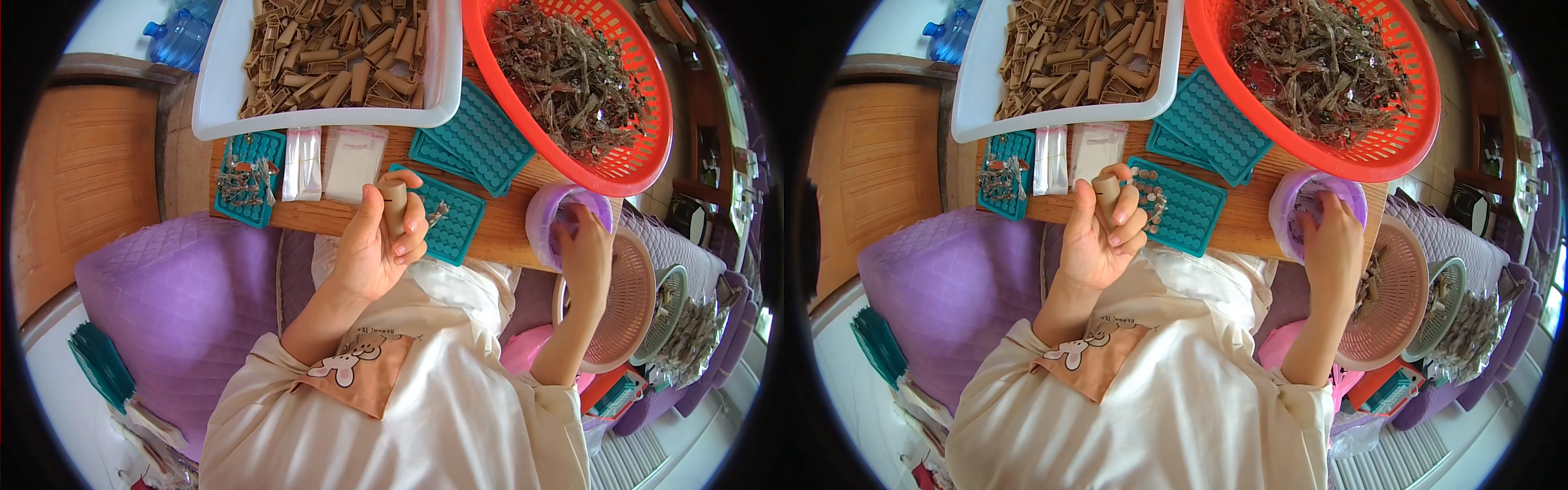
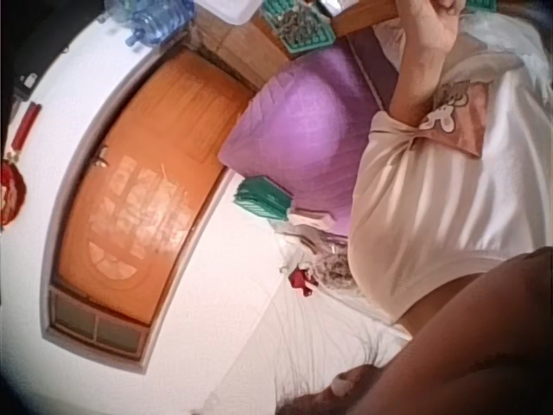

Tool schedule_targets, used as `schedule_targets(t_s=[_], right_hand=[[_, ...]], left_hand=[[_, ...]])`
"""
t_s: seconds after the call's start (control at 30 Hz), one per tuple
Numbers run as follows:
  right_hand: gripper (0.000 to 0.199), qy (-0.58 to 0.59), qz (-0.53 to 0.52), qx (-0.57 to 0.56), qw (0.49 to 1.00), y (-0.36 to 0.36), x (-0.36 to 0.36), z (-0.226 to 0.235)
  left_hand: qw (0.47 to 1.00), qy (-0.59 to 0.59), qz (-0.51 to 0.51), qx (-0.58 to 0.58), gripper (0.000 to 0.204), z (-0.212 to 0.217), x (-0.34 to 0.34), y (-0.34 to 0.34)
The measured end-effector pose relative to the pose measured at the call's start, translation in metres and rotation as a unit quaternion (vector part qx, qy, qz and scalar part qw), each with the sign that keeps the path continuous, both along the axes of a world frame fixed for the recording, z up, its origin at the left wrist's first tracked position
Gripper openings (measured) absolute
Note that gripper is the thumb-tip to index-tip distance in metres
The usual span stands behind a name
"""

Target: The person assembles small metal components into plastic housings by hand, then places the assembled units into sorting trays.

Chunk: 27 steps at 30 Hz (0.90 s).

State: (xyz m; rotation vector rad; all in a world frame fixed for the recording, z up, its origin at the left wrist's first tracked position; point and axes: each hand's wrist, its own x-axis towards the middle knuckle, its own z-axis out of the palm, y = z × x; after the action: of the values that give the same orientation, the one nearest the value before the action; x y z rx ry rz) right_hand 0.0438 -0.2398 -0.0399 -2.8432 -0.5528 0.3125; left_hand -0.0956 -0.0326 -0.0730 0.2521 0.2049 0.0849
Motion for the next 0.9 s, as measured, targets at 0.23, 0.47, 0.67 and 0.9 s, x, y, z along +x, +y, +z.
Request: schedule_targets(t_s=[0.23, 0.47, 0.67, 0.9], right_hand=[[0.015, 0.026, 0.033, 0.025, 0.999, 0.001, 0.009, -0.009], [0.01, 0.031, -0.09, 0.216, 0.972, -0.01, 0.01, 0.003], [0.008, 0.067, -0.155, 0.262, 0.95, -0.015, 0.01, 0.006], [0.004, 0.114, -0.164, 0.403, 0.893, -0.004, 0.001, 0.014]], left_hand=[[0.998, 0.026, -0.024, 0.043, 0.049, 0.006, 0.002, -0.002], [0.996, 0.066, -0.043, -0.049, 0.033, 0.01, 0.007, -0.002], [0.971, 0.02, -0.094, -0.221, 0.029, 0.002, 0.008, -0.005], [0.957, 0.117, -0.103, -0.243, 0.026, 0.012, 0.014, -0.01]])
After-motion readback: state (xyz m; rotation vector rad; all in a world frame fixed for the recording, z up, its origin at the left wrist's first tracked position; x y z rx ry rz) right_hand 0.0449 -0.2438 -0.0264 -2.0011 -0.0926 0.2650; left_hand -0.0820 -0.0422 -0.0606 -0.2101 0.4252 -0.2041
